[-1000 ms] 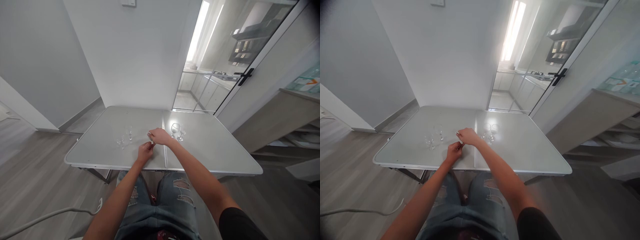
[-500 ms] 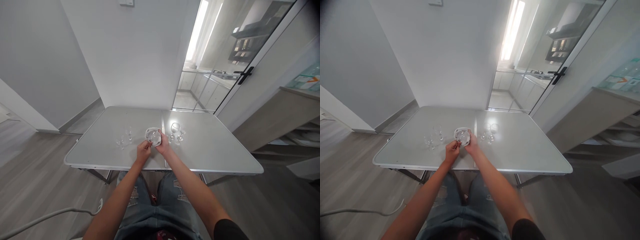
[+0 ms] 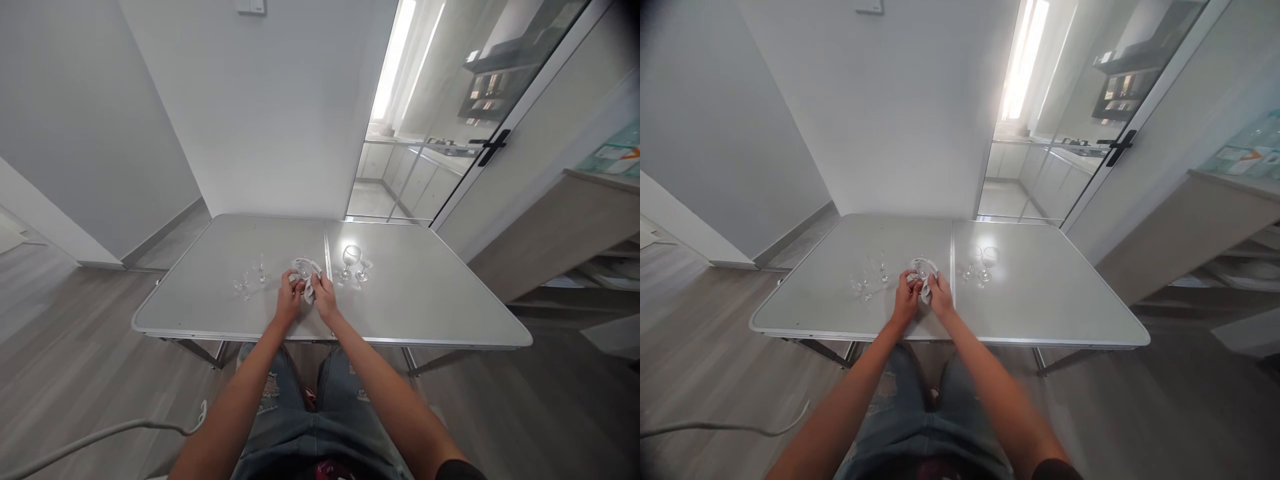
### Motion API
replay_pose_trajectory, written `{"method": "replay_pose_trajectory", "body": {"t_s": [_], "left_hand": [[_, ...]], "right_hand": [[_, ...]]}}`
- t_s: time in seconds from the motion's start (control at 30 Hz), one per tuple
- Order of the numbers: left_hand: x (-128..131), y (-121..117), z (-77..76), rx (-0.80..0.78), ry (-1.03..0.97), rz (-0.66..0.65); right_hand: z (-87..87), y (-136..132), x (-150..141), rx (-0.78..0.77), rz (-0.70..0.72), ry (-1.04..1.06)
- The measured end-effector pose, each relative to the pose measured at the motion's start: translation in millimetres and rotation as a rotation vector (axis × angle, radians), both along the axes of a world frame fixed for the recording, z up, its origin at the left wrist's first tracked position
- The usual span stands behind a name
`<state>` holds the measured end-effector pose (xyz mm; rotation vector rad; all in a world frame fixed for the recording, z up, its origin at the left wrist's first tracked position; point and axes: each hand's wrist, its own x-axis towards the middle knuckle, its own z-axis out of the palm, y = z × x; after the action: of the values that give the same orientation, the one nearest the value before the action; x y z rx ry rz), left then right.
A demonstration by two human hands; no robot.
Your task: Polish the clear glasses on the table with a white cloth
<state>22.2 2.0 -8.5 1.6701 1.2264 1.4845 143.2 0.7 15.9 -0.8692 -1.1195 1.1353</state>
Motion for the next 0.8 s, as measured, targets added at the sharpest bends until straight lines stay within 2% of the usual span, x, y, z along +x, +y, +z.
{"method": "replay_pose_trajectory", "body": {"t_s": [0.1,0.2,0.33,0.43,0.53,0.8], "left_hand": [[2,1,-0.7,-0.060,-0.014,-0.064],[3,2,1.3,-0.113,-0.055,-0.095],[1,5,4.3,-0.037,-0.046,-0.027],[0,6,5.4,-0.005,-0.073,-0.014],[1,5,6.3,-0.038,-0.101,-0.092],[-4,2,8.7,-0.120,-0.190,-0.168]], "right_hand": [[3.4,7,20,-0.039,0.063,-0.013],[5.3,9,32,-0.022,0.190,-0.065],[3.0,6,40,-0.065,0.323,-0.051],[-3.0,5,43,-0.178,0.366,0.028],[-8.8,6,46,-0.238,0.394,0.089],[-12.8,13,57,-0.159,0.464,-0.079]]}}
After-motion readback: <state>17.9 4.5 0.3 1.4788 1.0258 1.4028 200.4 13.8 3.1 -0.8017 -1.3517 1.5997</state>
